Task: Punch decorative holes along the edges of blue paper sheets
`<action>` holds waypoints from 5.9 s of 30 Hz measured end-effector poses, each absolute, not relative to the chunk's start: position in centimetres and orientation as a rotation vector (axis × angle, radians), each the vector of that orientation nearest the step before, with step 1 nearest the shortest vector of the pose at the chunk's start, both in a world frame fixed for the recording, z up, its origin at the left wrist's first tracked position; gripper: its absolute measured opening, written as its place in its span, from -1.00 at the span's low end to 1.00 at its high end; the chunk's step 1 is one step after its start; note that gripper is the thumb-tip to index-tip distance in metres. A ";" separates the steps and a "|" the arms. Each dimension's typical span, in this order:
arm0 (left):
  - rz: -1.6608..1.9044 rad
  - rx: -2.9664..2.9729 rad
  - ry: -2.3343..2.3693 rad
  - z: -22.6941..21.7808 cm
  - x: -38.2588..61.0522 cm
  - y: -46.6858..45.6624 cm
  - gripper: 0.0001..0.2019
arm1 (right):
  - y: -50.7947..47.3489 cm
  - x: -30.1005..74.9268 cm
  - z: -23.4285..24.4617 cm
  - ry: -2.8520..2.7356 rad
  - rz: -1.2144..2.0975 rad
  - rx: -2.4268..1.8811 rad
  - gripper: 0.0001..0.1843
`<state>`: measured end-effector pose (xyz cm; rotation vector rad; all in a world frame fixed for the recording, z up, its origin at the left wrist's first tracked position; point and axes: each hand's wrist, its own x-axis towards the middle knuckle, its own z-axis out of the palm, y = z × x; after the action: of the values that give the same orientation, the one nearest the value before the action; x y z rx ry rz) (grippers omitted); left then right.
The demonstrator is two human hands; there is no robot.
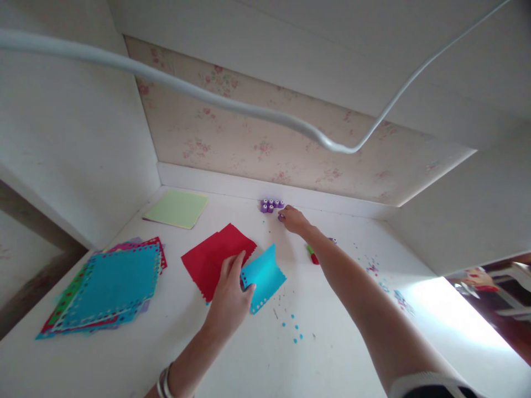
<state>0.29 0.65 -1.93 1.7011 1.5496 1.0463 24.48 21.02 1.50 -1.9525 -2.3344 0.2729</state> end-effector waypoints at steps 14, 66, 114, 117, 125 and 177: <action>0.988 1.190 1.201 -0.9 1.3 -0.6 -0.53 | 5.1 25.5 1.2 -1.276 0.906 -1.438 -0.57; 0.975 1.418 1.210 -1.4 2.3 -1.7 -0.75 | -5.6 20.5 -3.6 -1.313 0.876 -1.538 -0.66; 0.688 2.338 1.501 -2.4 2.3 -2.8 -0.77 | 0.7 23.1 2.1 -2.358 1.228 -1.868 -0.45; 0.704 2.325 1.497 -2.5 2.3 -2.7 -0.77 | 0.7 23.0 2.0 -2.363 1.239 -1.856 -0.46; 0.727 2.302 1.487 -2.5 2.3 -2.7 -0.78 | 1.0 23.0 2.1 -2.399 1.226 -1.859 -0.46; 0.813 2.494 1.356 -2.7 2.0 -1.7 -0.76 | -3.7 24.1 4.1 -2.395 0.931 -1.841 -0.55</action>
<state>1.95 -1.65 -2.71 2.4943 1.3563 0.8135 24.12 -3.72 4.12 -1.8406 -2.3953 0.9314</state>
